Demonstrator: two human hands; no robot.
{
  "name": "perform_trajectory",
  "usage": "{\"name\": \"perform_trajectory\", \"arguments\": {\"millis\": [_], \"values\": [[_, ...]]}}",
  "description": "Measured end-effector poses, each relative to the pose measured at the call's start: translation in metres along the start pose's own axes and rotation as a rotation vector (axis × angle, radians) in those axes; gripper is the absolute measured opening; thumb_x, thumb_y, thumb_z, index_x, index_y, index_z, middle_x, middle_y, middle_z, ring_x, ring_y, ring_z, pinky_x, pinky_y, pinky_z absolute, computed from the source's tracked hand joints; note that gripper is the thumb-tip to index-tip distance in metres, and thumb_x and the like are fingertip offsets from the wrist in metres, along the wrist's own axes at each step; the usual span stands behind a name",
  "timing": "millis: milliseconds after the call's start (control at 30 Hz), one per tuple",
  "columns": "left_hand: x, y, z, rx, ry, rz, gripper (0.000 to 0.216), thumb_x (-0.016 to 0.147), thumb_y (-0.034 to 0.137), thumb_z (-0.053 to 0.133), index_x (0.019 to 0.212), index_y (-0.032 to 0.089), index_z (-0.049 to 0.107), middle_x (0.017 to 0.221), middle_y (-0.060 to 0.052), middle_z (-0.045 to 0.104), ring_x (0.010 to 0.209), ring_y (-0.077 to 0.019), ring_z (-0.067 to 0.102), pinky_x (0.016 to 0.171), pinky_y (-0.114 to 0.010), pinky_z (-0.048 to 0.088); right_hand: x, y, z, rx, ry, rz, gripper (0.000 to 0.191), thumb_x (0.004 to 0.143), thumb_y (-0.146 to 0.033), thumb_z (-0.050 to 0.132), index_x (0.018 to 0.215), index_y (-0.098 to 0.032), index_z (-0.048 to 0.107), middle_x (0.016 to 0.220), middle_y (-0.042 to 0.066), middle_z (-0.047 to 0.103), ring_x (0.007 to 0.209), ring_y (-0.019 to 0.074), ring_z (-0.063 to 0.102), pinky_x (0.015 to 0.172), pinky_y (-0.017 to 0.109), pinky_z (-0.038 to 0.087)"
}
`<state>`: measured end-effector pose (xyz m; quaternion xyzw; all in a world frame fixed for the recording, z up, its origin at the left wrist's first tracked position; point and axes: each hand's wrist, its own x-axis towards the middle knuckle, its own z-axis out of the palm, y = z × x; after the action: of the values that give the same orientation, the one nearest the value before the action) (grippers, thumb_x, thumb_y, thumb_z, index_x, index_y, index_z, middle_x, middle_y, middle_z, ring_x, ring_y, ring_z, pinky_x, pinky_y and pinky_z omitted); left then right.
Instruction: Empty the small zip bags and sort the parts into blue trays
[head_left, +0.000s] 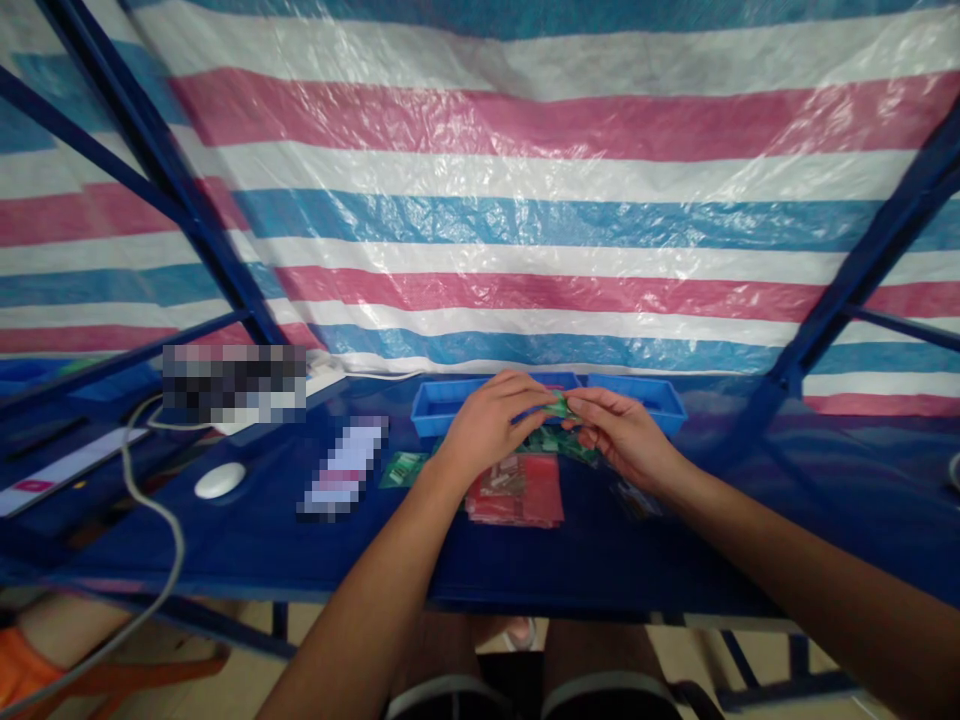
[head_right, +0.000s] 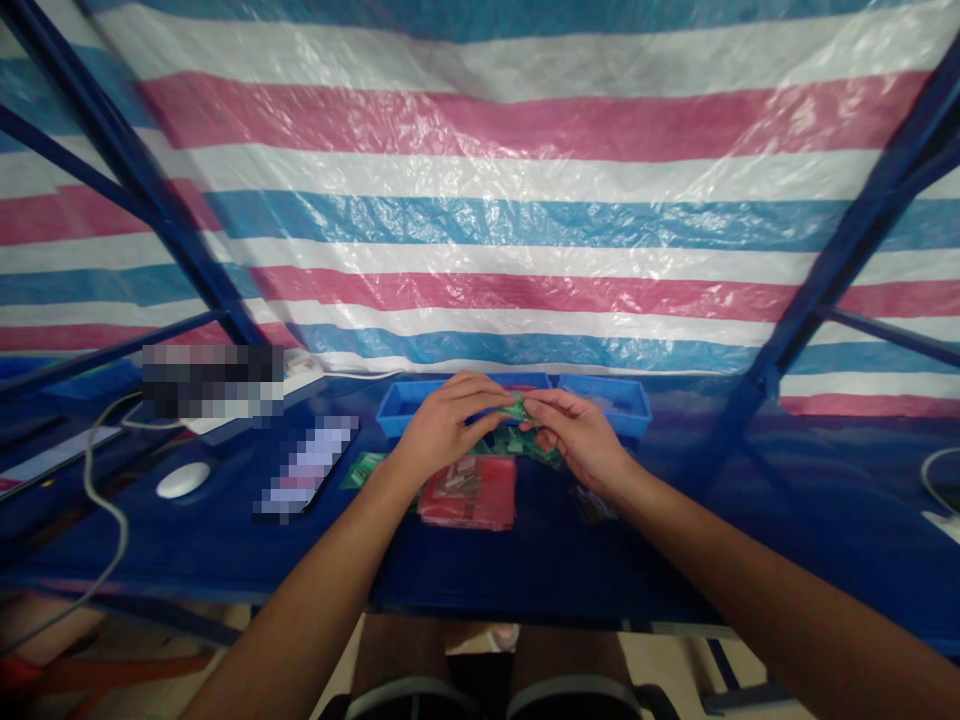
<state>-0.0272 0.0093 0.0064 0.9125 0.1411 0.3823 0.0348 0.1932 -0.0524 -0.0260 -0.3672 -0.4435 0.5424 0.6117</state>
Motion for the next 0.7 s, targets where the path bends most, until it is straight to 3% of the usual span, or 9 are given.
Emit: {"name": "perform_trajectory", "arguments": {"millis": [167, 267, 367, 467, 567, 700], "values": [[0.0, 0.001, 0.0, -0.04, 0.038, -0.121, 0.024, 0.105, 0.032, 0.061, 0.118, 0.02, 0.078, 0.111, -0.009, 0.08, 0.105, -0.0226, 0.072, 0.098, -0.039, 0.056, 0.0, 0.001, -0.003, -0.039, -0.111, 0.011, 0.041, 0.082, -0.051, 0.088, 0.11, -0.023, 0.08, 0.096, 0.006, 0.078, 0.077, 0.0152, 0.069, 0.055, 0.022, 0.047], [0.001, 0.004, 0.002, -0.076, 0.046, -0.175, 0.024, 0.105, 0.035, 0.061, 0.114, 0.021, 0.079, 0.105, -0.008, 0.08, 0.098, -0.0208, 0.074, 0.092, -0.035, 0.057, 0.003, 0.006, -0.006, -0.124, -0.075, 0.007, 0.04, 0.077, -0.049, 0.092, 0.103, -0.022, 0.079, 0.078, 0.0, 0.072, 0.06, 0.0099, 0.058, 0.049, 0.021, 0.041], [0.001, 0.006, 0.007, -0.088, 0.071, -0.218, 0.03, 0.105, 0.037, 0.063, 0.127, 0.022, 0.075, 0.104, -0.007, 0.08, 0.092, -0.0194, 0.074, 0.089, -0.034, 0.058, 0.007, 0.01, -0.01, -0.194, -0.031, 0.024, 0.04, 0.078, -0.055, 0.09, 0.086, -0.019, 0.074, 0.062, -0.004, 0.06, 0.047, 0.0067, 0.044, 0.042, 0.02, 0.03], [0.001, 0.008, 0.009, -0.088, 0.105, -0.173, 0.04, 0.101, 0.038, 0.069, 0.138, 0.023, 0.069, 0.121, -0.01, 0.076, 0.109, -0.0229, 0.072, 0.101, -0.04, 0.057, 0.008, 0.01, -0.011, -0.124, -0.032, 0.028, 0.045, 0.078, -0.055, 0.089, 0.072, -0.019, 0.063, 0.054, -0.007, 0.047, 0.043, 0.0053, 0.032, 0.04, 0.021, 0.021], [0.001, 0.009, 0.007, -0.079, 0.106, -0.069, 0.044, 0.091, 0.041, 0.081, 0.13, 0.024, 0.074, 0.14, -0.013, 0.068, 0.131, -0.0293, 0.063, 0.114, -0.048, 0.051, 0.009, 0.007, -0.012, 0.015, -0.044, 0.081, 0.046, 0.078, -0.049, 0.091, 0.07, -0.02, 0.056, 0.053, -0.01, 0.038, 0.043, 0.0046, 0.024, 0.039, 0.021, 0.016], [0.002, 0.006, 0.007, -0.079, 0.077, 0.003, 0.026, 0.092, 0.028, 0.079, 0.118, 0.026, 0.079, 0.132, -0.01, 0.073, 0.125, -0.0279, 0.065, 0.11, -0.049, 0.052, 0.007, 0.008, -0.01, 0.091, -0.075, 0.178, 0.045, 0.079, -0.045, 0.092, 0.072, -0.021, 0.054, 0.053, -0.012, 0.031, 0.044, 0.0046, 0.019, 0.039, 0.019, 0.013]]}}
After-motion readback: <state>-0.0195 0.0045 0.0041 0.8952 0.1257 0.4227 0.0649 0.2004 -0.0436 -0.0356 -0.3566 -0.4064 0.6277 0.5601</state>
